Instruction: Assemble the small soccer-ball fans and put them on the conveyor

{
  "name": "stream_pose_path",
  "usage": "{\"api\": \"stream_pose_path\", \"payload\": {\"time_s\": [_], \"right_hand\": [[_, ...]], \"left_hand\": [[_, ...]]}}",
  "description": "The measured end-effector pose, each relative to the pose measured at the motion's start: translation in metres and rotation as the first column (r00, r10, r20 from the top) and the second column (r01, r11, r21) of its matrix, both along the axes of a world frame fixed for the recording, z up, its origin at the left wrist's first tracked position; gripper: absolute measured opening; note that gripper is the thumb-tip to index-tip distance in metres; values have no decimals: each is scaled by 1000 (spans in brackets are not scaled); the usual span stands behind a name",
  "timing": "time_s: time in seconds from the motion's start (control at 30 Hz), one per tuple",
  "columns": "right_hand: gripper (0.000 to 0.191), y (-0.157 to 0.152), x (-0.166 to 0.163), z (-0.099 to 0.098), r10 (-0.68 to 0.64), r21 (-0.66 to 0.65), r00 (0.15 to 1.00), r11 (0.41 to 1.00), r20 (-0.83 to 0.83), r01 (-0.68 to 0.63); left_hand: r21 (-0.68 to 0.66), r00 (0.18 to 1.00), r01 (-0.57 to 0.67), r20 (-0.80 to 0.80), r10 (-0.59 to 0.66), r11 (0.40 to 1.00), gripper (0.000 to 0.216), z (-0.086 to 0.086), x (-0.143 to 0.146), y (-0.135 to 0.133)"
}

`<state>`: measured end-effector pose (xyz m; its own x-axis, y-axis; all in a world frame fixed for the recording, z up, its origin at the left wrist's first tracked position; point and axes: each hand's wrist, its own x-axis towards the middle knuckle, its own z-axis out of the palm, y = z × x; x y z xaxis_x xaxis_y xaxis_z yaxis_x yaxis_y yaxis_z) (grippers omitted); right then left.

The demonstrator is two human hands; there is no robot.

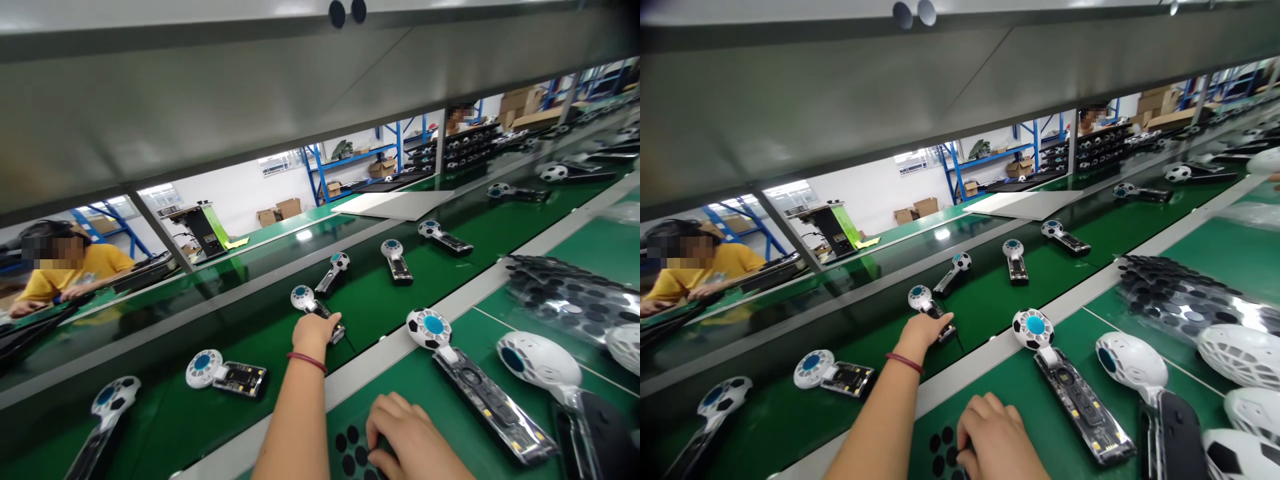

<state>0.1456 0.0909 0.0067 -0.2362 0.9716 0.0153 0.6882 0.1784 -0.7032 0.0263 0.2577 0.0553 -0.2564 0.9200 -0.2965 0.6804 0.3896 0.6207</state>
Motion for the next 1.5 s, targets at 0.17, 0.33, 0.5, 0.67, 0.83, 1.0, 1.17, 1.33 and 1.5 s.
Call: {"api": "stream_pose_path", "payload": {"time_s": [0.17,0.33,0.5,0.67,0.83,1.0,1.17,1.33,1.5], "right_hand": [[20,-3,11,6,72,7,992,997,-102,-71],[11,3,22,12,-51,-15,956,999,-290,49],[7,4,20,6,-93,-25,927,996,-363,91],[8,3,18,3,-77,8,932,996,-355,86],[11,4,19,2,-66,29,937,996,-344,81],[11,3,19,4,-67,14,940,997,-335,76],[10,2,18,6,-79,12,933,996,-350,88],[10,2,17,4,-54,26,940,997,-338,67],[7,4,18,-1,-61,43,940,996,-337,80]], "left_hand": [[-11,964,-18,264,20,1000,29,-11,23,-6],[131,760,29,641,-107,991,29,-8,15,-55],[266,640,30,735,-223,963,43,-18,4,-110],[317,676,-13,702,-225,948,55,-34,-4,-112],[388,790,29,557,-259,921,47,-43,-1,-86],[440,930,80,289,-226,895,48,-25,-6,-64],[167,998,-57,-24,61,984,48,5,-55,-61],[9,987,-78,-142,79,997,39,7,-73,-62],[99,978,-122,-156,136,988,41,-2,-50,-54]]}}
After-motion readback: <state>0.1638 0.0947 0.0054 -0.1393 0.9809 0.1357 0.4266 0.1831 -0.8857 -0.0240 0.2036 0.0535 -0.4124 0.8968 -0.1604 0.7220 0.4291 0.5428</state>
